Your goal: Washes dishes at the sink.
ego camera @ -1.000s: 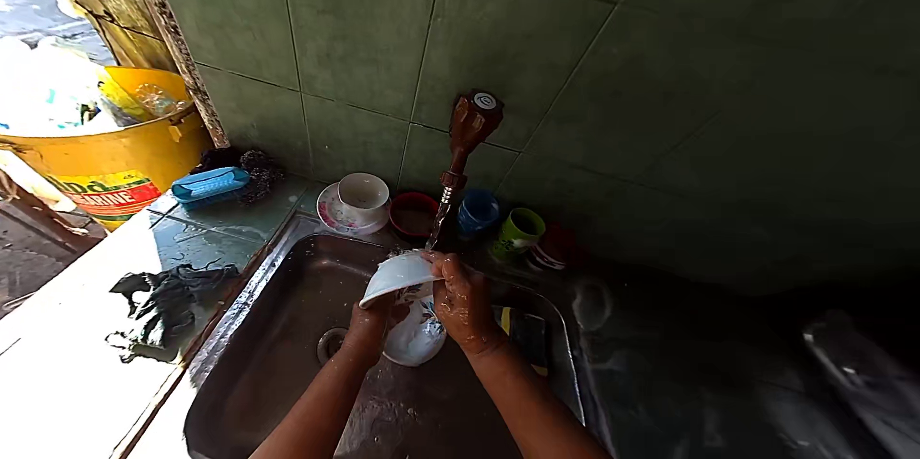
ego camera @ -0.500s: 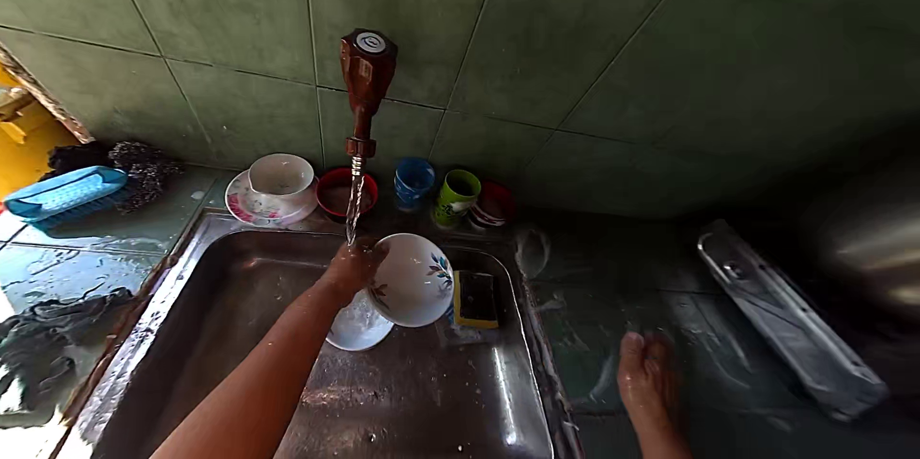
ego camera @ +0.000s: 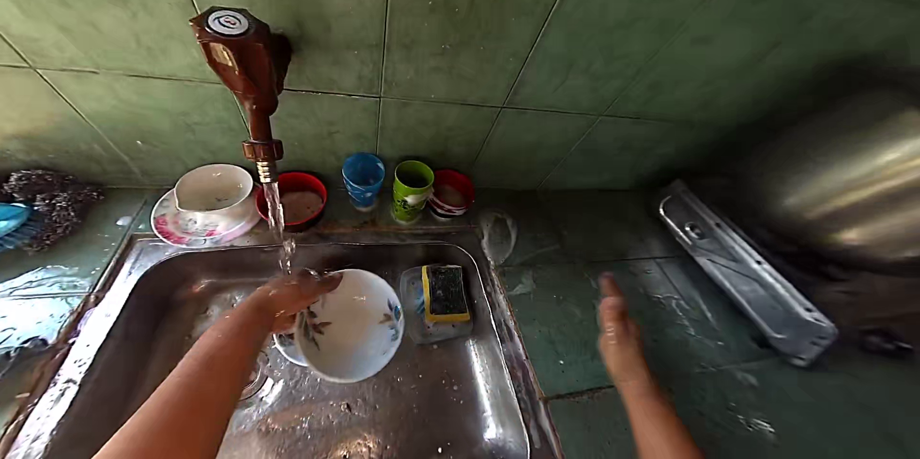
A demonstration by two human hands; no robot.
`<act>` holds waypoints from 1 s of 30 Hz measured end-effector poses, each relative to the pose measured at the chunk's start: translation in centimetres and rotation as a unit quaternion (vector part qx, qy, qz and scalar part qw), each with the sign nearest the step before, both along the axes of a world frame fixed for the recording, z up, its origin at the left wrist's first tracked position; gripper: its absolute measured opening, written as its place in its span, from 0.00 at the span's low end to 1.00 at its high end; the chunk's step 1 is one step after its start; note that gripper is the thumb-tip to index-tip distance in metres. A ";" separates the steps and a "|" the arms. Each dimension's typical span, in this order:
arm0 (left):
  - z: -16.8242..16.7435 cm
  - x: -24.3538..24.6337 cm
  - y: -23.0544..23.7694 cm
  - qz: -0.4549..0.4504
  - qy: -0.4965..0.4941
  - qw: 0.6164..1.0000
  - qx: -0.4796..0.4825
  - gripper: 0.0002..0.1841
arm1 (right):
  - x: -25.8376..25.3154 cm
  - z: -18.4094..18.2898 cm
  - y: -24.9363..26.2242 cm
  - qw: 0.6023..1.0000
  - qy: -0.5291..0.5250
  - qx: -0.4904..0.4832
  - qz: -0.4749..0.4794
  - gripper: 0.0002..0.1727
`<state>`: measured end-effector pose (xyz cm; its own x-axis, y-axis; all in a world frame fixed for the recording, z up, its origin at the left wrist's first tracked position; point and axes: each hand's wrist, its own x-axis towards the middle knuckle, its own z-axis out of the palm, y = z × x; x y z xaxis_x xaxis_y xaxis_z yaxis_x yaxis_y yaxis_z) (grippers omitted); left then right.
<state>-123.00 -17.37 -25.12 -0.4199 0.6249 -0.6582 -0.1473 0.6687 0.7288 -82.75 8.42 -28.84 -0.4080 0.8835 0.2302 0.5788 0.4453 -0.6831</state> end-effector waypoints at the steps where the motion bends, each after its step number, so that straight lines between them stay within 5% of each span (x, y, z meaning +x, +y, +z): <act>1: 0.0 -0.6 -0.7 0.009 -0.012 1.000 0.002 0.18 | 2.4 -0.2 2.6 0.998 -0.023 -0.017 -0.060 0.47; 4: -0.7 -1.9 -1.7 0.014 -0.033 0.999 0.005 0.15 | 3.4 -1.0 6.2 0.977 -0.162 -0.008 -0.138 0.43; 7: -1.5 -2.1 -1.2 0.002 -0.029 1.000 -0.007 0.15 | -4.5 -1.3 3.3 0.978 -0.209 -0.006 -0.021 0.41; 11: 0.1 -1.2 -0.1 -0.067 0.019 0.997 -0.029 0.19 | -15.8 -2.4 -5.8 0.977 -0.060 -0.057 0.195 0.40; 14: 3.2 -0.8 -1.3 -0.238 0.164 0.953 -0.095 0.19 | -22.9 -3.2 -12.5 0.938 0.113 -0.037 0.327 0.32; 16: 5.3 -0.5 -3.4 -0.331 0.230 0.903 -0.146 0.20 | -27.3 -2.0 -15.7 0.915 0.131 -0.155 0.350 0.21; 18: 7.3 -0.1 -6.1 -0.372 0.256 0.872 -0.189 0.21 | -31.7 0.2 -18.3 0.861 0.098 -0.396 0.303 0.17; 20: 8.4 -0.1 -8.8 -0.390 0.258 0.861 -0.203 0.21 | -35.4 1.9 -20.1 0.761 0.100 -0.596 0.237 0.18; 23: 8.4 -0.6 -12.4 -0.384 0.217 0.882 -0.169 0.20 | -38.8 3.1 -21.2 0.653 0.088 -0.706 0.260 0.29; 25: 7.9 -0.7 -14.2 -0.380 0.179 0.897 -0.135 0.19 | -39.7 3.9 -21.2 0.651 0.035 -0.689 0.317 0.38; 27: 7.2 -0.9 -15.4 -0.378 0.151 0.908 -0.104 0.19 | -39.4 5.4 -20.8 0.703 -0.071 -0.597 0.380 0.39; 30: 5.6 -1.7 -16.1 -0.367 0.142 0.918 -0.047 0.19 | -36.9 7.9 -19.4 0.762 -0.245 -0.312 0.513 0.27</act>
<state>-124.68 -33.51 -19.47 -0.0718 0.7537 -0.6533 0.5557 0.5741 0.6013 -119.64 -10.94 -20.98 -0.8594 -0.0818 -0.5048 0.3983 0.5118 -0.7612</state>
